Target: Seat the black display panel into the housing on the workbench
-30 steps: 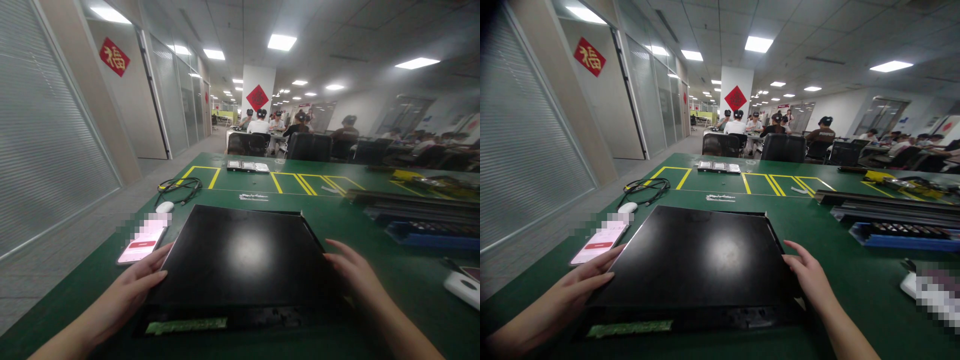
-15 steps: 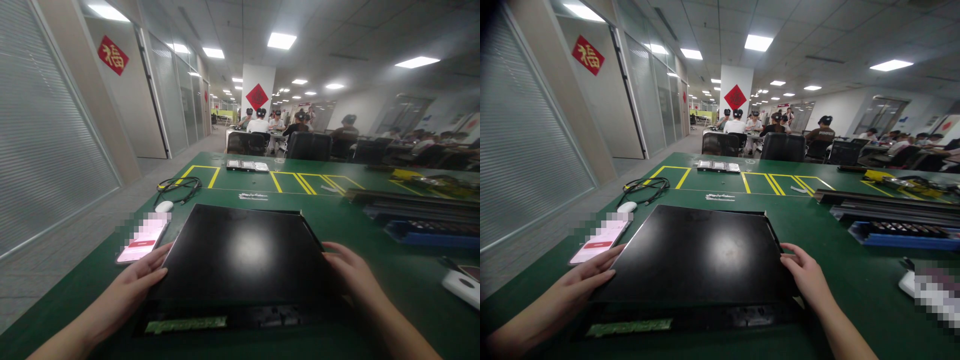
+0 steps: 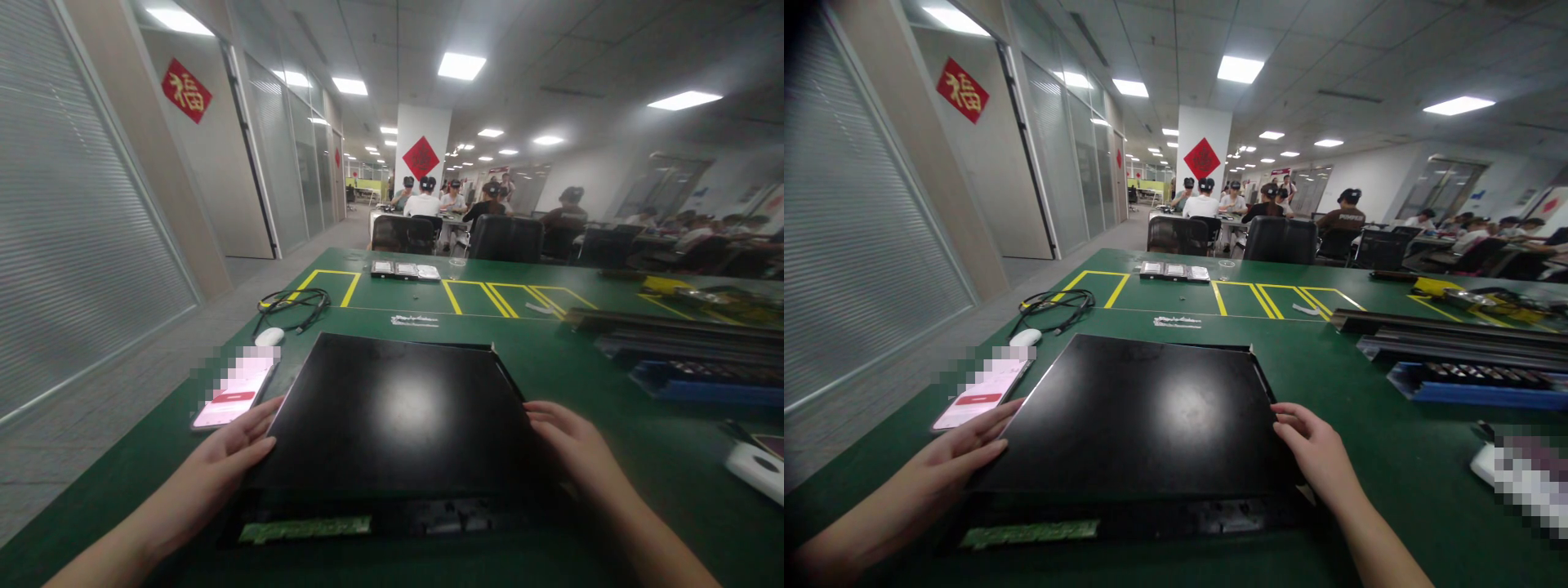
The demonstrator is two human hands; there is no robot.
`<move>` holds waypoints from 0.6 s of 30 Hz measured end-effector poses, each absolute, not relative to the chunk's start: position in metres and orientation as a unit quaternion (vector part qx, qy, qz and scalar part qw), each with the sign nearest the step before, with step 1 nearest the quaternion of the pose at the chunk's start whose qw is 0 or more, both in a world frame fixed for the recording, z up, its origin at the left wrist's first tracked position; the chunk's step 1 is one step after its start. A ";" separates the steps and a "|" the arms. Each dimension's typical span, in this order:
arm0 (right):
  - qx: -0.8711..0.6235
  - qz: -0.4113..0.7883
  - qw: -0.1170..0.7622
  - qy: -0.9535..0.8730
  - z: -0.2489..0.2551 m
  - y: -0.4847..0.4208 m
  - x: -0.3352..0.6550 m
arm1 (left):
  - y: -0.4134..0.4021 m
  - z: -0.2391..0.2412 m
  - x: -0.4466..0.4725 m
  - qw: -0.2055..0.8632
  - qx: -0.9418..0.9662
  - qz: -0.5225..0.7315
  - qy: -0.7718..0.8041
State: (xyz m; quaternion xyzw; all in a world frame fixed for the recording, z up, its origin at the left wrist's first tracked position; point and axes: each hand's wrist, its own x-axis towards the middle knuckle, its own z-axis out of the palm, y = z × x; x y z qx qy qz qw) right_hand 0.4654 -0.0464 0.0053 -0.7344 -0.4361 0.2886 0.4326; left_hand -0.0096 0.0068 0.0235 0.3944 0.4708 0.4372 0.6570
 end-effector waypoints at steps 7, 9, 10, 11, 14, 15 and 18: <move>-0.761 0.232 0.384 -0.468 0.008 -0.048 0.463 | 0.006 0.021 -0.010 0.658 0.396 0.442 0.464; -0.762 0.230 0.384 -0.468 0.008 -0.048 0.463 | 0.007 0.022 -0.010 0.656 0.402 0.440 0.463; -0.762 0.229 0.384 -0.469 0.007 -0.048 0.463 | 0.007 0.022 -0.010 0.656 0.404 0.439 0.462; -0.761 0.227 0.384 -0.470 0.007 -0.048 0.463 | 0.007 0.022 -0.011 0.656 0.406 0.438 0.462; -0.760 0.216 0.387 -0.476 0.010 -0.048 0.461 | 0.007 0.021 -0.011 0.654 0.407 0.435 0.466; -0.759 0.213 0.387 -0.477 0.011 -0.048 0.460 | 0.007 0.021 -0.011 0.653 0.407 0.436 0.467; -0.763 0.211 0.380 -0.477 0.014 -0.049 0.458 | 0.006 0.022 -0.011 0.652 0.408 0.437 0.467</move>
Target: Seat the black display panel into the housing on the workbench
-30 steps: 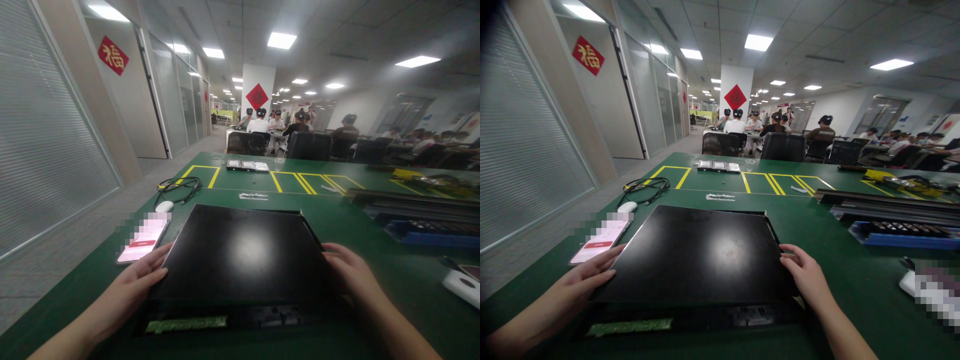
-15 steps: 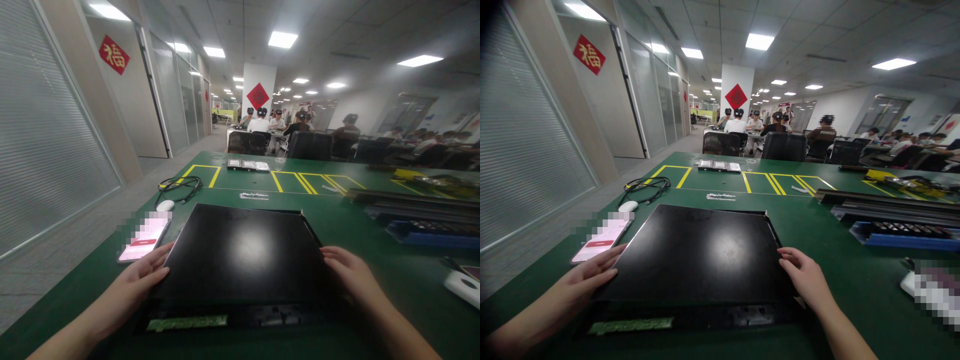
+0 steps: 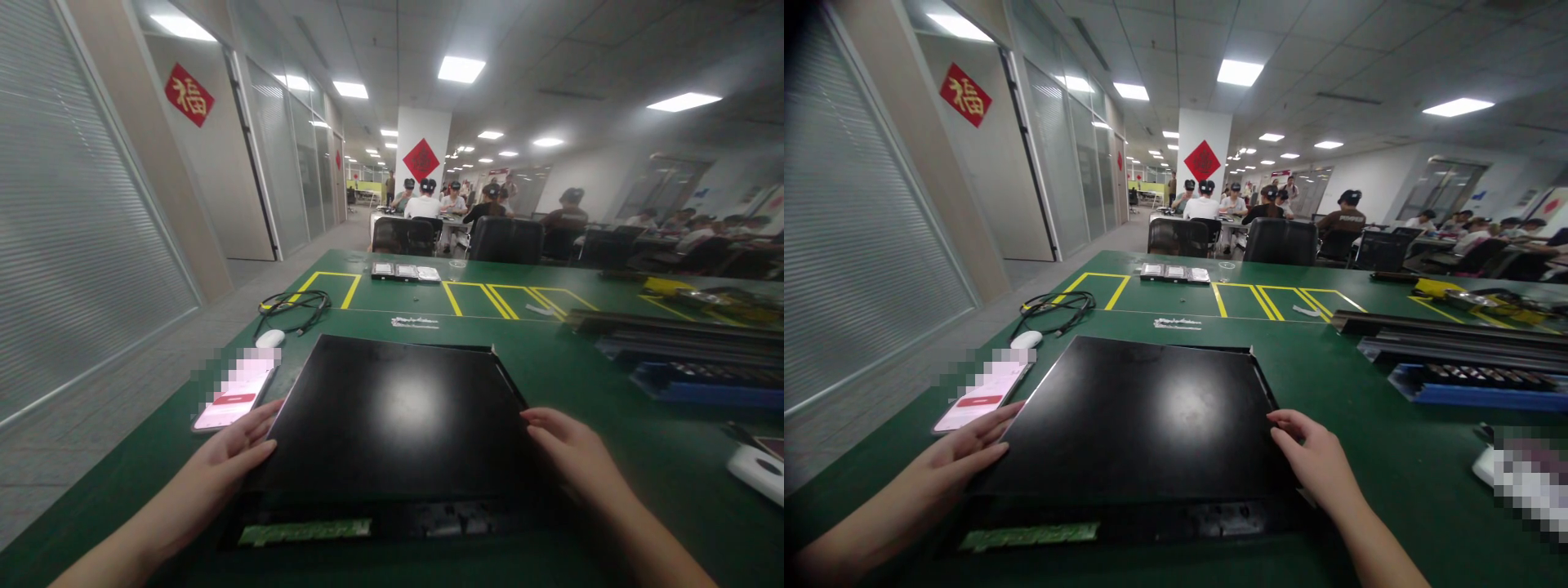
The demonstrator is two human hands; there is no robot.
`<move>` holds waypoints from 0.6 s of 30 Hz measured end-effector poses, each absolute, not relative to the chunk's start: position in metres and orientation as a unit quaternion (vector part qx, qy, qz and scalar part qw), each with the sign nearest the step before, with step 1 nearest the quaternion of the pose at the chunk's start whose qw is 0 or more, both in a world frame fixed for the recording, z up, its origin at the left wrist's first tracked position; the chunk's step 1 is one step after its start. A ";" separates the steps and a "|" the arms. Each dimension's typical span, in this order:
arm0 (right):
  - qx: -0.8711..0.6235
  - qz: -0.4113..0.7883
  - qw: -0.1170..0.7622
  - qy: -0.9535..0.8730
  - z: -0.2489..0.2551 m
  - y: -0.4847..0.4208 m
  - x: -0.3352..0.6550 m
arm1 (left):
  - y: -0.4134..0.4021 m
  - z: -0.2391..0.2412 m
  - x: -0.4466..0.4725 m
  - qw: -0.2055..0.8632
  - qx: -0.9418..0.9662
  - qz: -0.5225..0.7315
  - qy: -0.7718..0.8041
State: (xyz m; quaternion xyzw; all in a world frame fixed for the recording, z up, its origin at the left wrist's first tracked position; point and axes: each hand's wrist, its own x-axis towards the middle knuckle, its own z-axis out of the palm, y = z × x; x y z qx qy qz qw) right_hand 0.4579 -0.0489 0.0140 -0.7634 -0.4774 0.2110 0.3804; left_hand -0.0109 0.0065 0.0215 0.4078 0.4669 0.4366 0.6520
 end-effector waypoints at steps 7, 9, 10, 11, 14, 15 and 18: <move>-0.763 0.211 0.382 -0.478 0.012 -0.048 0.458 | 0.004 0.029 -0.006 0.640 0.397 0.436 0.493; -0.760 0.212 0.385 -0.479 0.011 -0.047 0.459 | 0.003 0.030 -0.005 0.638 0.396 0.435 0.498; -0.760 0.213 0.384 -0.480 0.010 -0.047 0.459 | 0.004 0.030 -0.005 0.637 0.395 0.436 0.498; -0.760 0.213 0.383 -0.480 0.009 -0.047 0.460 | 0.004 0.029 -0.005 0.638 0.394 0.438 0.496; -0.760 0.220 0.377 -0.482 0.008 -0.048 0.462 | 0.006 0.025 -0.008 0.643 0.402 0.447 0.475; -0.759 0.221 0.376 -0.483 0.008 -0.048 0.462 | 0.006 0.023 -0.008 0.644 0.406 0.448 0.470; -0.761 0.214 0.373 -0.485 0.010 -0.049 0.461 | 0.008 0.020 -0.010 0.644 0.411 0.444 0.468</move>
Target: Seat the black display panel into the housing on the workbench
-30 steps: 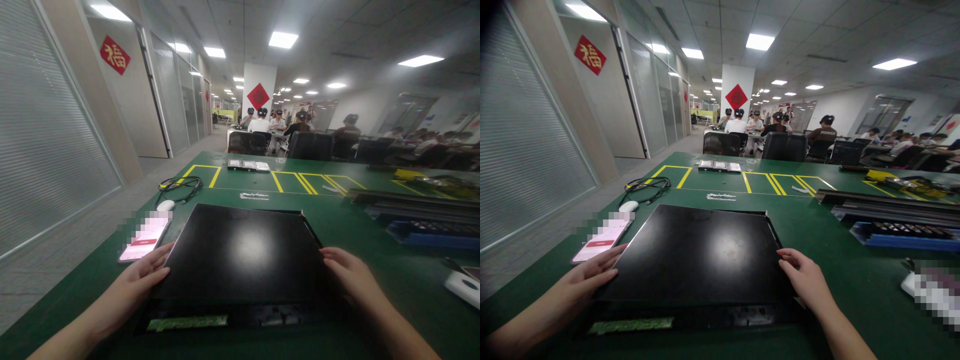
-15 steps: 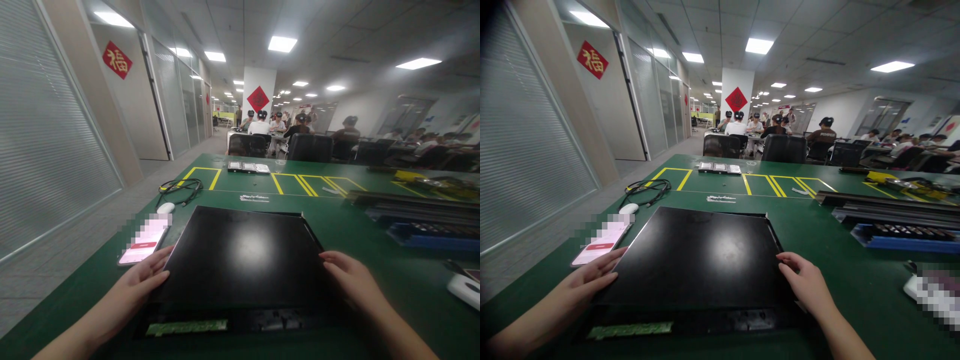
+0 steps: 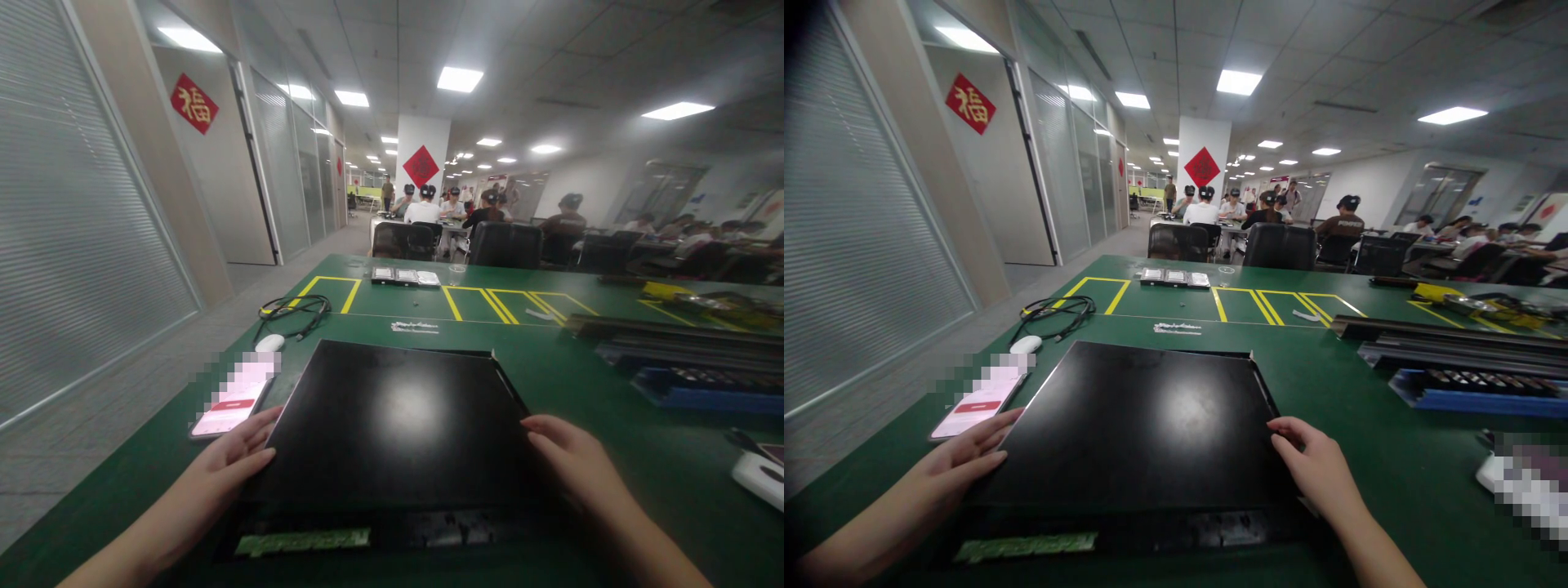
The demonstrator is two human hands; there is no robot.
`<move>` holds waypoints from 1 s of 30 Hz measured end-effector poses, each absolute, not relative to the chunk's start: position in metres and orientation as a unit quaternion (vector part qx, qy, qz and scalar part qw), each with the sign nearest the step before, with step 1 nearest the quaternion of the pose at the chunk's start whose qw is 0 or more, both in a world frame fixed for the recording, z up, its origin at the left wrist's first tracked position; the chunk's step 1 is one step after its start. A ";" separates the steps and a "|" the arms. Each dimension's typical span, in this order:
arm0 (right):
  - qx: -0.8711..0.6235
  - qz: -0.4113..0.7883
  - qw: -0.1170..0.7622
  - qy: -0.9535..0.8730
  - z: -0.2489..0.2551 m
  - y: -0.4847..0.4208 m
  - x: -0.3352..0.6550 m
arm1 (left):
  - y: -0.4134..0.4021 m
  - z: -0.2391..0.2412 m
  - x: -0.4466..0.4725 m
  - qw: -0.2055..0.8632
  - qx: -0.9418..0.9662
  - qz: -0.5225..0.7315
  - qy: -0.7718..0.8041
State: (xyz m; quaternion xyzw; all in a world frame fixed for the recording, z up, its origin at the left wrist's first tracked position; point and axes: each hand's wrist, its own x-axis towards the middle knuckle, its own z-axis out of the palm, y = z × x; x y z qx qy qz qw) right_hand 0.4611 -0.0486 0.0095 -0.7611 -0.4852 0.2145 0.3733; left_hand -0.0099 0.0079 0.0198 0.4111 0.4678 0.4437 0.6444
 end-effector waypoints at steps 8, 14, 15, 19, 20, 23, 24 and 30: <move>-0.771 0.210 0.357 -0.483 0.016 -0.049 0.456 | 0.007 0.019 -0.009 0.664 0.393 0.442 0.457; -0.769 0.189 0.353 -0.498 0.015 -0.049 0.455 | 0.004 0.024 -0.004 0.654 0.388 0.443 0.474; -0.768 0.188 0.351 -0.501 0.016 -0.049 0.455 | 0.004 0.026 -0.003 0.652 0.383 0.441 0.483; -0.765 0.184 0.338 -0.516 0.017 -0.049 0.456 | 0.003 0.032 0.000 0.654 0.366 0.435 0.499; -0.765 0.181 0.335 -0.519 0.017 -0.049 0.456 | 0.004 0.033 0.000 0.655 0.364 0.436 0.499; -0.767 0.175 0.330 -0.522 0.016 -0.049 0.457 | 0.004 0.033 0.002 0.654 0.363 0.435 0.502; -0.768 0.175 0.326 -0.522 0.016 -0.049 0.457 | 0.004 0.032 0.002 0.652 0.365 0.435 0.504; -0.773 0.177 0.322 -0.517 0.013 -0.048 0.460 | 0.006 0.022 -0.006 0.636 0.393 0.437 0.500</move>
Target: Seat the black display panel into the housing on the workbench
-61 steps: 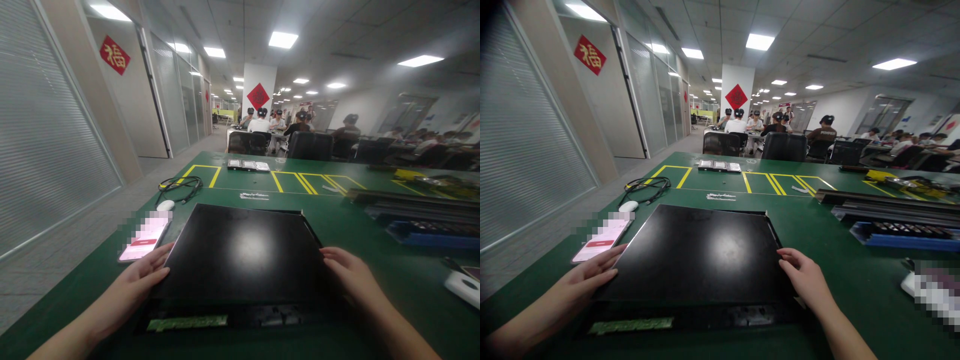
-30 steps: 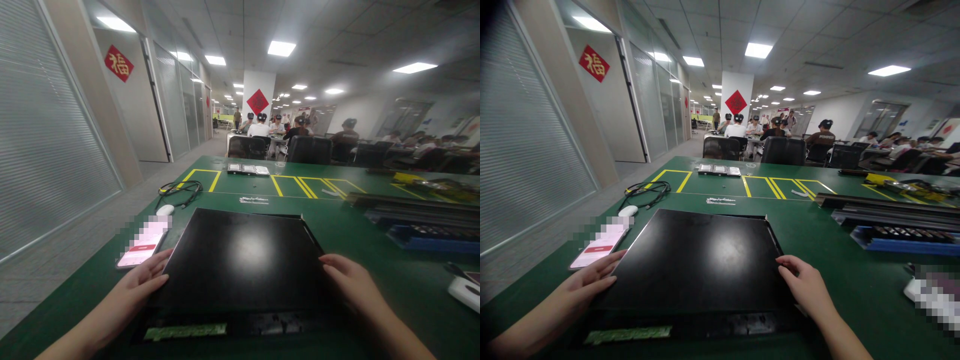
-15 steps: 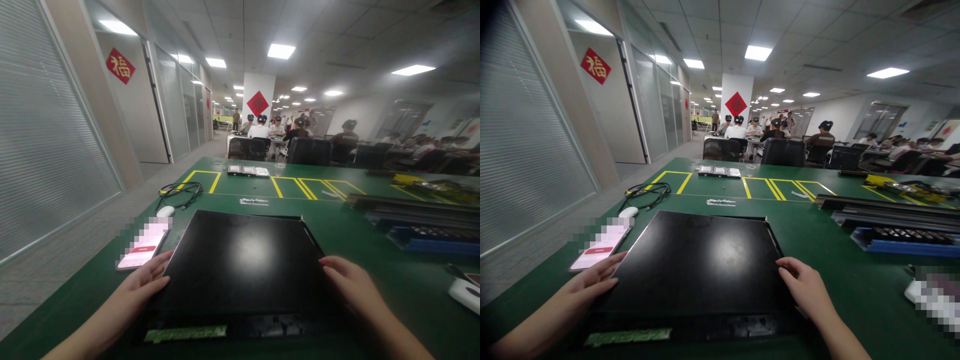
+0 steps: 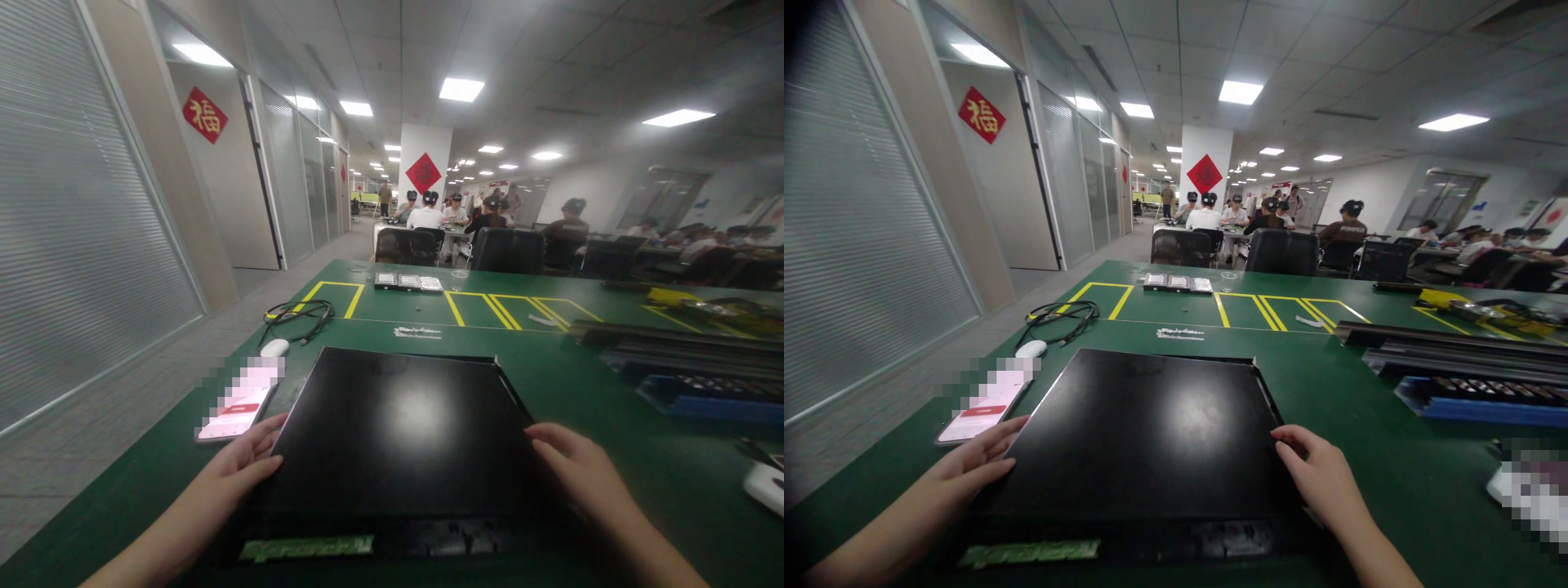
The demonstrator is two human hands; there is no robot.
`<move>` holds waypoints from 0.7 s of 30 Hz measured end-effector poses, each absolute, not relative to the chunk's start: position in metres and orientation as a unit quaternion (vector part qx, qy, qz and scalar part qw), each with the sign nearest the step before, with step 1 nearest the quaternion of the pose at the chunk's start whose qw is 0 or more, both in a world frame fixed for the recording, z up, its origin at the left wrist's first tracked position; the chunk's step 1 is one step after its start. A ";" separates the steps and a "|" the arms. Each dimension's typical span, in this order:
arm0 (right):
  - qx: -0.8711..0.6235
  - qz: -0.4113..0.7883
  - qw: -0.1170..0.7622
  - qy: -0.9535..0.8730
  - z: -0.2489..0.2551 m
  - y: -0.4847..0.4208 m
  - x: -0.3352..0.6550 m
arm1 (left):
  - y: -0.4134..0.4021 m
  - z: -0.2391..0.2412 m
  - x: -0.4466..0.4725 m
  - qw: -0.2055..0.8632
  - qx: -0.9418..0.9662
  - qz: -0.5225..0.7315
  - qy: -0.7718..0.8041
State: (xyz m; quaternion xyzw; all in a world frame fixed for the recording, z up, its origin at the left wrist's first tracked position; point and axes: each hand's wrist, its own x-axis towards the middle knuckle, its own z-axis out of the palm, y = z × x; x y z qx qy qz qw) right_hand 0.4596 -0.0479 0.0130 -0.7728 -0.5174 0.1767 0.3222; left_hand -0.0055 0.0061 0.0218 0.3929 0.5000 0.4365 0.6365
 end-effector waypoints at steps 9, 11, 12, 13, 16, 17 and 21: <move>-0.770 0.166 0.318 -0.528 0.009 -0.048 0.463 | 0.006 0.022 -0.006 0.653 0.387 0.439 0.482; -0.767 0.162 0.322 -0.531 0.010 -0.048 0.462 | 0.005 0.022 -0.006 0.656 0.382 0.441 0.478; -0.766 0.161 0.322 -0.532 0.011 -0.048 0.462 | 0.004 0.022 -0.006 0.657 0.379 0.443 0.478; -0.766 0.159 0.323 -0.533 0.011 -0.048 0.461 | 0.004 0.022 -0.006 0.657 0.377 0.444 0.478; -0.765 0.153 0.325 -0.534 0.012 -0.048 0.461 | 0.005 0.023 -0.005 0.658 0.379 0.443 0.477; -0.765 0.152 0.325 -0.535 0.012 -0.048 0.461 | 0.005 0.022 -0.005 0.658 0.381 0.443 0.476; -0.767 0.143 0.323 -0.536 0.013 -0.049 0.460 | 0.007 0.016 -0.008 0.655 0.387 0.447 0.471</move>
